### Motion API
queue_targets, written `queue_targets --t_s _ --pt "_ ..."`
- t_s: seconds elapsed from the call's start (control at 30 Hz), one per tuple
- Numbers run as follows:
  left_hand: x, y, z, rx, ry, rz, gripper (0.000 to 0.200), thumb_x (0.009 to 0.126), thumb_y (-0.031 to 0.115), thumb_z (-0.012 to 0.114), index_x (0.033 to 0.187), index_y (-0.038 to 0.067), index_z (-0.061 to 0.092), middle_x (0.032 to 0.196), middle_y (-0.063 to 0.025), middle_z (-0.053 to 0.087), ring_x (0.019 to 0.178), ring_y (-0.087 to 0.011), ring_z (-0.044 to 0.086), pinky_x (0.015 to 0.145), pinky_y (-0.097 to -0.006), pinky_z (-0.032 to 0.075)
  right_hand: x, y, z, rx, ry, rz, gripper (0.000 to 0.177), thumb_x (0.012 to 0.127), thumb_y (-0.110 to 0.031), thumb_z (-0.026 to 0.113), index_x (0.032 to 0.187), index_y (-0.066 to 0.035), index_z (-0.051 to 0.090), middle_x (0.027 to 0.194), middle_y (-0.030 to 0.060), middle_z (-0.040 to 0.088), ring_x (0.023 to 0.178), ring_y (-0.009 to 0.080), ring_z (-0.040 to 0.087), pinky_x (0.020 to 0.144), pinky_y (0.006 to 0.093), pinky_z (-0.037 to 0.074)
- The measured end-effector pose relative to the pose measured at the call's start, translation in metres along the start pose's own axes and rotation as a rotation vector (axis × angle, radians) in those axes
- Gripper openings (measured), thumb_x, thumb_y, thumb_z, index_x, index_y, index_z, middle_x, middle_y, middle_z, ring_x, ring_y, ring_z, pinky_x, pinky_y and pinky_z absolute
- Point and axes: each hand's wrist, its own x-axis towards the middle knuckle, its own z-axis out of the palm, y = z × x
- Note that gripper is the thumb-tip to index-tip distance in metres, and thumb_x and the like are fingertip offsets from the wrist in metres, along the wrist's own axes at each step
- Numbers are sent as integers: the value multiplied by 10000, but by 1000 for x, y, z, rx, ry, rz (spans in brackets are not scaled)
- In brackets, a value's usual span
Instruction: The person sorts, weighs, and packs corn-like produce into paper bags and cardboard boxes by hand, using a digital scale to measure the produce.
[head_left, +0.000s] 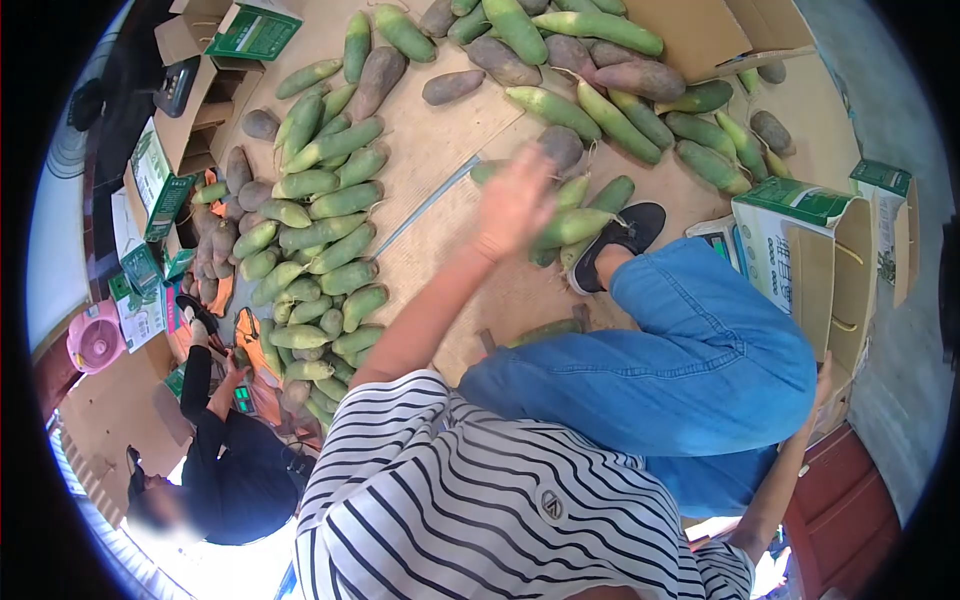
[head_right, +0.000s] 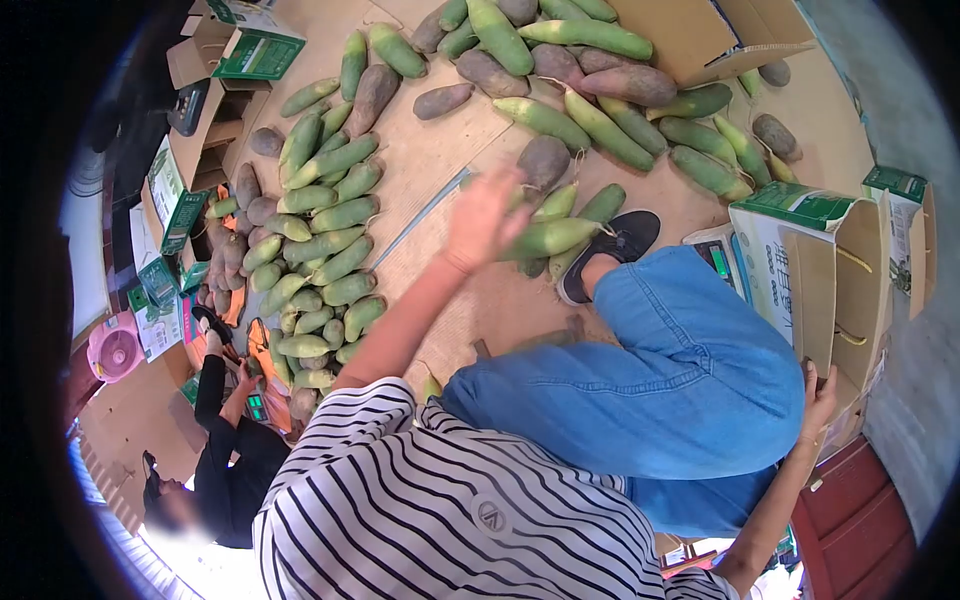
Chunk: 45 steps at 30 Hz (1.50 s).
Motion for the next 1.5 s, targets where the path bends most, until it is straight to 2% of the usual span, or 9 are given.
queue_targets --t_s 0.13,0.23,0.4,0.53,0.73,1.03,1.17,1.27,1.5 --pt "-46 -148 -19 375 -195 -450 451 727 138 662 1132 17 506 1071 -208 534 939 -366 544 800 -428 462 -11 -33 10 84 21 -30 203 921 -171 562 1011 11 555 767 108 651 673 121 585 607 271 471" --pt "-92 -249 -30 714 -313 -599 506 739 93 599 1225 70 461 1245 -144 482 1140 -292 484 849 -425 463 -14 -58 11 50 -20 68 212 922 -164 559 1023 21 549 752 111 641 662 117 578 595 265 465" --pt "-83 -273 -51 743 -619 -870 730 719 217 721 1328 89 341 1304 -109 434 1175 -302 461 912 -442 448 -14 -61 9 -7 -35 97 217 927 -167 550 1035 22 545 762 103 642 674 114 577 600 264 465" --pt "-59 -248 -47 845 -671 -873 535 741 218 706 1200 108 454 1184 -94 469 1103 -298 481 887 -443 436 -11 -62 9 -29 -36 72 222 932 -169 542 1044 23 543 771 97 642 683 112 577 604 263 465" --pt "-85 -248 -19 580 -513 -392 493 672 139 696 1121 64 504 1068 -160 530 1025 -338 496 876 -404 450 -11 -68 7 -134 -53 139 223 936 -168 537 1063 15 538 803 89 646 712 108 577 633 261 473" --pt "-41 -11 -9 -224 -175 -65 475 734 111 653 1167 -8 498 1155 -212 538 1081 -365 515 928 -411 428 -13 -56 11 46 5 23 236 934 -181 544 1067 14 537 830 97 649 724 107 573 651 258 473" --pt "-84 -135 -11 196 -153 -284 440 715 132 643 1120 5 528 1059 -189 565 958 -363 550 822 -414 464 -13 -56 12 22 -1 28 243 933 -182 547 1074 16 536 837 103 650 730 109 574 656 255 472" --pt "-147 -261 -26 997 -411 -371 379 854 171 498 1222 79 497 1190 -77 541 1111 -257 487 902 -461 422 -13 -57 10 -7 -16 34 249 932 -182 548 1079 18 535 843 108 651 734 111 574 659 252 471" --pt "-118 -258 -46 1016 -899 -604 318 869 180 486 1182 167 543 1152 -61 551 1106 -253 483 846 -412 424 -13 -61 7 -72 -19 54 262 930 -183 553 1092 21 533 857 119 654 743 115 575 667 246 469"
